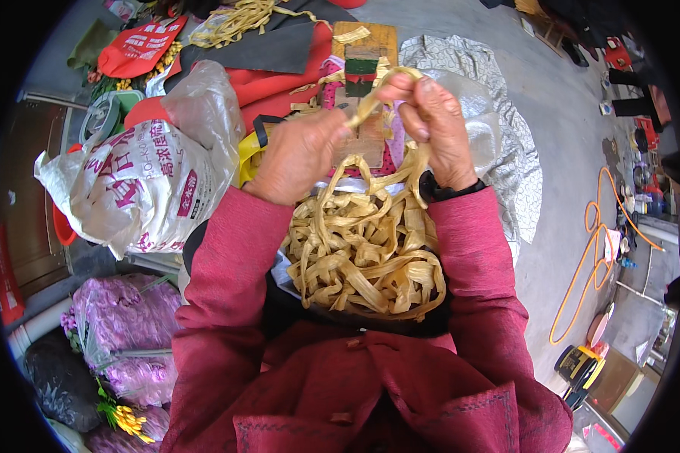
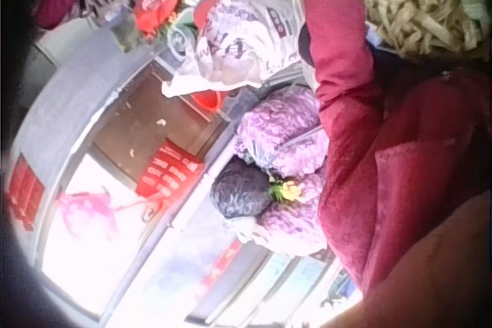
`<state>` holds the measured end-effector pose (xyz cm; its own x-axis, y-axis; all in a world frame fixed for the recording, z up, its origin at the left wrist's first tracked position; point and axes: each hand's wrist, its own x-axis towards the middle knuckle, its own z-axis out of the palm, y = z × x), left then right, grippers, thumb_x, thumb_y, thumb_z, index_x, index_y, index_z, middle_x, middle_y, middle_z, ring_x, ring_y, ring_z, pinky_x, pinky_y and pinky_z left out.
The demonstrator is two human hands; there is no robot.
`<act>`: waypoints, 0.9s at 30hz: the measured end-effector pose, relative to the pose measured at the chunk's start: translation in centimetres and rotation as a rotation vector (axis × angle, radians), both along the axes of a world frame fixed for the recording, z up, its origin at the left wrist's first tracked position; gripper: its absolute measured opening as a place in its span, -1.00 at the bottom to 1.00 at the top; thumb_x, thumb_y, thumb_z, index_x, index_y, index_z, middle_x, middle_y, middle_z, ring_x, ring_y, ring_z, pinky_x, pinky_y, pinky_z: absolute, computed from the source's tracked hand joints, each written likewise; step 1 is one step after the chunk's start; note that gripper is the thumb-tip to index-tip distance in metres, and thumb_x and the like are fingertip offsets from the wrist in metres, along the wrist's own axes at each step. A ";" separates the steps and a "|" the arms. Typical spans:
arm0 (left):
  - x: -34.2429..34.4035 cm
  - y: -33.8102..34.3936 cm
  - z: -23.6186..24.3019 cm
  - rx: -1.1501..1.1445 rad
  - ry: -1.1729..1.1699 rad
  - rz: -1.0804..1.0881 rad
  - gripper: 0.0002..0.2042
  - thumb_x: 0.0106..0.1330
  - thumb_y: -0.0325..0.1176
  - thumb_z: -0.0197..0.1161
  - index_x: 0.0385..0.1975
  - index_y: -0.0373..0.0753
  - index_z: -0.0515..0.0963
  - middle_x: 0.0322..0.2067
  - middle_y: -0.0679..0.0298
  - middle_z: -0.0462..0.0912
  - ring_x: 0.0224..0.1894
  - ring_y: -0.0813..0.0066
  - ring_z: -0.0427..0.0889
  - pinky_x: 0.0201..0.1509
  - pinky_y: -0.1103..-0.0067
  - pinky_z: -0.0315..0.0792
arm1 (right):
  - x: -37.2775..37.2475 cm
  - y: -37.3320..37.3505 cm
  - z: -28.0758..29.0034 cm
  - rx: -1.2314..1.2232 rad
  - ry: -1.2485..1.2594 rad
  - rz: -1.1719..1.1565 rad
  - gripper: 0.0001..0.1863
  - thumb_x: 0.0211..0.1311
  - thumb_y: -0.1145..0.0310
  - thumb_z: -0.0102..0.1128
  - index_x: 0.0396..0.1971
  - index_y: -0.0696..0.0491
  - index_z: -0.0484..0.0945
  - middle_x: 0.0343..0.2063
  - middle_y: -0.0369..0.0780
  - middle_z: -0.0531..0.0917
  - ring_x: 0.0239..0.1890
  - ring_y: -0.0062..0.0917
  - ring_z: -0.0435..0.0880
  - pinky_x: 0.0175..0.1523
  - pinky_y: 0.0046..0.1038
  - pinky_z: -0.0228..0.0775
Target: The person sits on the floor and repeatedly picks up long dried noodle strands from a large sack, separates them by hand, and places them into a smaller bag on their lap. The person occasionally lifts and stretches the noodles to untangle them before adding them to the bag.
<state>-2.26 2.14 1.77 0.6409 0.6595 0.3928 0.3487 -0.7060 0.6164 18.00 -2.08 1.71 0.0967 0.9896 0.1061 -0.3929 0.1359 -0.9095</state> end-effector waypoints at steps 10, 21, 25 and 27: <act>0.8 0.1 -0.3 0.057 -0.160 0.074 -0.90 0.15 -0.52 0.24 -0.40 -0.27 0.46 -0.52 0.18 0.47 -0.46 0.21 0.50 -0.37 0.43 0.41 | -2.3 -0.8 -0.9 -0.247 -0.451 0.344 -0.84 0.21 0.42 0.16 -0.25 0.15 0.54 -0.53 -0.38 0.59 -0.47 -0.77 0.52 -0.35 -0.68 0.38; 1.8 -0.5 -1.5 -0.950 -0.638 0.075 -0.90 0.34 -0.42 0.14 -0.41 -0.28 0.50 -0.54 0.46 0.48 -0.51 0.82 0.34 -0.40 0.80 0.25 | -2.7 -0.2 -1.8 0.245 -0.699 -0.033 -0.80 0.07 0.55 0.17 -0.30 0.13 0.38 -0.38 -0.31 0.50 -0.36 -0.66 0.46 -0.23 -0.60 0.35; 1.4 -0.4 -1.5 -1.013 -0.624 0.069 -0.89 0.33 -0.40 0.15 -0.35 -0.30 0.54 -0.50 0.43 0.56 -0.46 0.82 0.42 -0.36 0.78 0.33 | -3.1 -0.5 -1.7 0.074 -0.452 0.061 -0.75 0.07 0.59 0.16 -0.21 0.15 0.42 -0.34 -0.29 0.54 -0.26 -0.64 0.53 -0.10 -0.60 0.39; 1.2 -0.3 -1.3 -1.056 -0.624 0.055 -0.87 0.33 -0.38 0.15 -0.31 -0.32 0.56 -0.47 0.40 0.59 -0.42 0.81 0.47 -0.34 0.78 0.37 | -3.2 -0.5 -1.6 0.080 -0.415 0.066 -0.75 0.08 0.60 0.16 -0.19 0.16 0.45 -0.33 -0.28 0.56 -0.23 -0.64 0.56 -0.08 -0.59 0.41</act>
<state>-1.04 1.81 0.46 0.4954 0.8601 -0.1217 -0.1971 0.2477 0.9486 14.79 -2.58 0.14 -0.0339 0.9794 0.1989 -0.0061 0.1988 -0.9800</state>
